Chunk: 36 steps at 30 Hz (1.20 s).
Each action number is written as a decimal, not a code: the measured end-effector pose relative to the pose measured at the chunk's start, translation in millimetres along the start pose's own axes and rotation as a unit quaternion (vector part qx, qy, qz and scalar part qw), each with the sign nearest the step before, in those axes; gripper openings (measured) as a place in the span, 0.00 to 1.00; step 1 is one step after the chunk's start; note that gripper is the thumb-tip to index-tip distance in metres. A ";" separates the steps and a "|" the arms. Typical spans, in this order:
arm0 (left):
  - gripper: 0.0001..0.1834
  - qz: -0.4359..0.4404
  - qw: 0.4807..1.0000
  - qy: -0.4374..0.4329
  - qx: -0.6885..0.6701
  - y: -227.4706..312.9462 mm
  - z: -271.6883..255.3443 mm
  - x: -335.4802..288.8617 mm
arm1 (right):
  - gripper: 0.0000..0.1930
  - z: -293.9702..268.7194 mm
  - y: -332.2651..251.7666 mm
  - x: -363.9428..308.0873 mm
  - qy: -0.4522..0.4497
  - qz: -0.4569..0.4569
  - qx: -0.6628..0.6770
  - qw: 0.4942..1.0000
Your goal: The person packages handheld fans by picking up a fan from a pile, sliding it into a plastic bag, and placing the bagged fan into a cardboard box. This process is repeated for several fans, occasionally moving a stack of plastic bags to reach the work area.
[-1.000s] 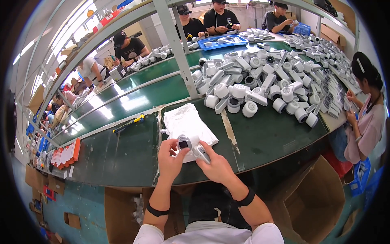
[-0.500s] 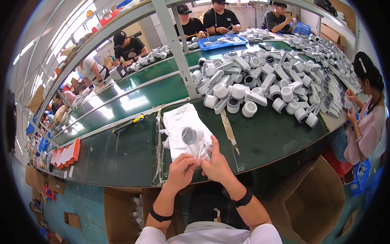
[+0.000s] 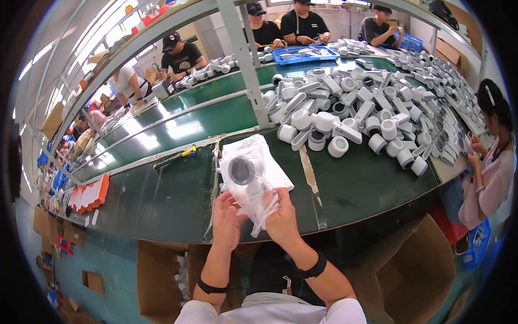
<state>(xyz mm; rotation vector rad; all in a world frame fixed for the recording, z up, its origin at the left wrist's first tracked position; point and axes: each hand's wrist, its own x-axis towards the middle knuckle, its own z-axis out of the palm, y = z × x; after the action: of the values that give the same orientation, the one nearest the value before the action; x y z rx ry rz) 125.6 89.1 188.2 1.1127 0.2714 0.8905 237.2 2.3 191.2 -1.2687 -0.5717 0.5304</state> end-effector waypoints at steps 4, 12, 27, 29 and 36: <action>0.27 -0.244 0.963 0.036 -0.111 -12.9 6.8 -15.1 | 0.13 25.7 -3.5 -14.0 0.061 -0.091 0.017 0.994; 0.24 -0.226 0.960 -0.031 -0.162 17.9 0.5 -13.4 | 0.08 6.6 -19.0 -0.5 0.087 -0.376 -0.335 0.860; 0.21 0.018 0.765 0.338 0.547 70.8 -180.1 -7.0 | 0.07 -28.6 34.9 -18.1 -0.119 -0.128 -0.249 0.953; 0.21 0.011 0.693 0.341 0.636 80.0 -203.1 -6.9 | 0.08 -32.9 46.3 -19.0 -0.108 -0.110 -0.232 0.961; 0.28 -0.098 0.589 0.326 0.733 72.7 -216.3 13.6 | 0.10 -44.1 59.7 -20.3 -0.066 -0.047 -0.177 0.981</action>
<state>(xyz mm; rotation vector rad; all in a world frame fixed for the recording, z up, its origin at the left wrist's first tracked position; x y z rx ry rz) -30.6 252.8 156.4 2.1190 2.0055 0.7275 248.0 -29.9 122.1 -1.5410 -0.8603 0.4473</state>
